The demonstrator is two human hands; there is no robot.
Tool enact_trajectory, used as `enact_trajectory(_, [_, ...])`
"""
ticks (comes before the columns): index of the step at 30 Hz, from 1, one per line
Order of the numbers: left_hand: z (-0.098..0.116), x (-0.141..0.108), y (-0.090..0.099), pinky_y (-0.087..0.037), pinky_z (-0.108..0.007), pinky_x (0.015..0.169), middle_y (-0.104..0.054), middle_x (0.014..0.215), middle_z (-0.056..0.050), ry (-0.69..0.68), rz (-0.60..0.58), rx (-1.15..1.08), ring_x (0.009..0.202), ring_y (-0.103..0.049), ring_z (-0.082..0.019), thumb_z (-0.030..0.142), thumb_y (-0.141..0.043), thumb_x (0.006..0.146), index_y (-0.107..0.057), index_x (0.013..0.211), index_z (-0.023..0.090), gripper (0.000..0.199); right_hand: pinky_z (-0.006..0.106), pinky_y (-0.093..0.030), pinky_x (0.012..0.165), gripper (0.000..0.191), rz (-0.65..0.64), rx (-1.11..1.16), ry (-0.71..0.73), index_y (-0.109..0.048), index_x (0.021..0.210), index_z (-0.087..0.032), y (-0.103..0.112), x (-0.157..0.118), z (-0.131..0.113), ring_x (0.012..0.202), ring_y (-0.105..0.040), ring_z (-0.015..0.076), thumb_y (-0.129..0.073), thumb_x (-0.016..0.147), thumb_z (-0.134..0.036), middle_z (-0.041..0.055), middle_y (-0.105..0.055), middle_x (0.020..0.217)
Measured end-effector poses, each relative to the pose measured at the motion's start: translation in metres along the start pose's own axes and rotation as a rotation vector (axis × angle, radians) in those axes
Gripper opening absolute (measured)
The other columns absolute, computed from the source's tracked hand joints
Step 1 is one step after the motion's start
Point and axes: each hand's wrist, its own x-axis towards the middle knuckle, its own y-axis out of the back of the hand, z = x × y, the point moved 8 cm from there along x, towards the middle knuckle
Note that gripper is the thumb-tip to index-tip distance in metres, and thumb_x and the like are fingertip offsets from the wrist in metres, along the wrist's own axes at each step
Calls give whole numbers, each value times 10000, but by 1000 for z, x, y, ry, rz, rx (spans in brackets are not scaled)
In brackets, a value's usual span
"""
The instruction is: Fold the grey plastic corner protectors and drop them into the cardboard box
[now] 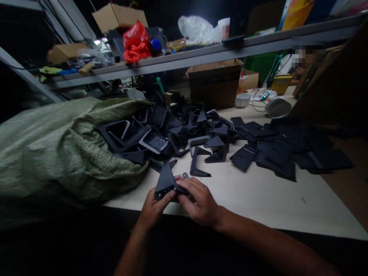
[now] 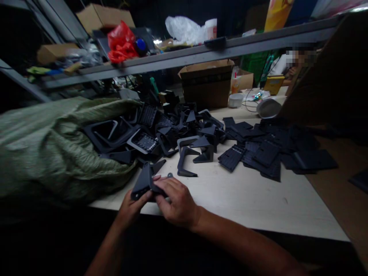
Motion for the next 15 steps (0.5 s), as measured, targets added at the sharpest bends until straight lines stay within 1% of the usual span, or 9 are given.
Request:
enact_trajectory(2, [-11, -16, 18, -595, -535, 1015, -798, 1187, -179, 97, 193, -238, 1107, -758, -385, 506, -793, 844, -767, 1199, 163, 494, 472, -523, 1097, 450, 17, -106, -35, -566, 1449, -235, 19, -2, 6, 1254, -634, 281, -651, 1007, -222, 121, -685, 1330])
enact_trajectory(4, [-20, -39, 40, -644, -520, 903, -805, 1156, -182, 181, 346, -470, 1027, -783, -373, 520, -758, 849, -730, 1248, 178, 526, 526, -448, 1176, 492, 139, -287, -129, -551, 1478, -238, 57, -6, 30, 1365, -558, 309, -669, 1003, -277, 133, -621, 1437])
enact_trajectory(6, [-28, -60, 60, -669, -499, 804, -796, 1183, -193, 258, 391, -617, 940, -797, -361, 494, -754, 825, -702, 1290, 194, 555, 580, -356, 1237, 553, 328, -470, -293, -519, 1510, -217, 101, -17, 69, 1452, -472, 335, -669, 996, -357, 157, -531, 1539])
enact_trajectory(7, [-32, -70, 68, -674, -490, 767, -786, 1210, -204, 294, 381, -651, 892, -800, -355, 464, -760, 807, -690, 1312, 195, 576, 597, -328, 1248, 630, 413, -520, -391, -482, 1536, -188, 118, -24, 91, 1474, -443, 348, -676, 978, -407, 180, -499, 1565])
enact_trajectory(8, [-37, -78, 74, -676, -490, 747, -768, 1247, -221, 326, 357, -669, 870, -801, -357, 436, -762, 793, -674, 1340, 188, 607, 600, -329, 1245, 709, 440, -519, -505, -413, 1580, -163, 128, -32, 115, 1489, -425, 350, -657, 973, -436, 202, -469, 1586])
enact_trajectory(9, [-42, -84, 78, -676, -494, 746, -746, 1289, -239, 346, 328, -676, 873, -800, -365, 408, -760, 787, -651, 1377, 180, 641, 601, -331, 1241, 780, 414, -496, -602, -328, 1622, -148, 128, -37, 137, 1510, -399, 350, -631, 970, -450, 219, -433, 1612])
enact_trajectory(11, [-52, -92, 77, -671, -529, 785, -703, 1362, -259, 372, 255, -685, 941, -792, -396, 366, -745, 798, -595, 1448, 177, 693, 591, -348, 1235, 919, 323, -470, -670, -227, 1661, -107, 111, -39, 165, 1521, -390, 369, -659, 933, -462, 258, -397, 1633])
enact_trajectory(13, [-59, -96, 65, -659, -564, 843, -682, 1406, -245, 394, 179, -703, 1011, -779, -410, 348, -721, 834, -547, 1499, 206, 702, 568, -336, 1253, 1017, 200, -453, -676, -145, 1684, -80, 79, -32, 180, 1547, -355, 374, -693, 905, -437, 272, -332, 1669])
enact_trajectory(15, [-61, -98, 44, -644, -588, 883, -666, 1438, -229, 433, 90, -727, 1043, -771, -413, 363, -695, 873, -514, 1530, 237, 693, 556, -311, 1272, 1027, 98, -443, -682, -97, 1693, -65, 48, -22, 186, 1582, -286, 368, -678, 911, -388, 269, -253, 1703])
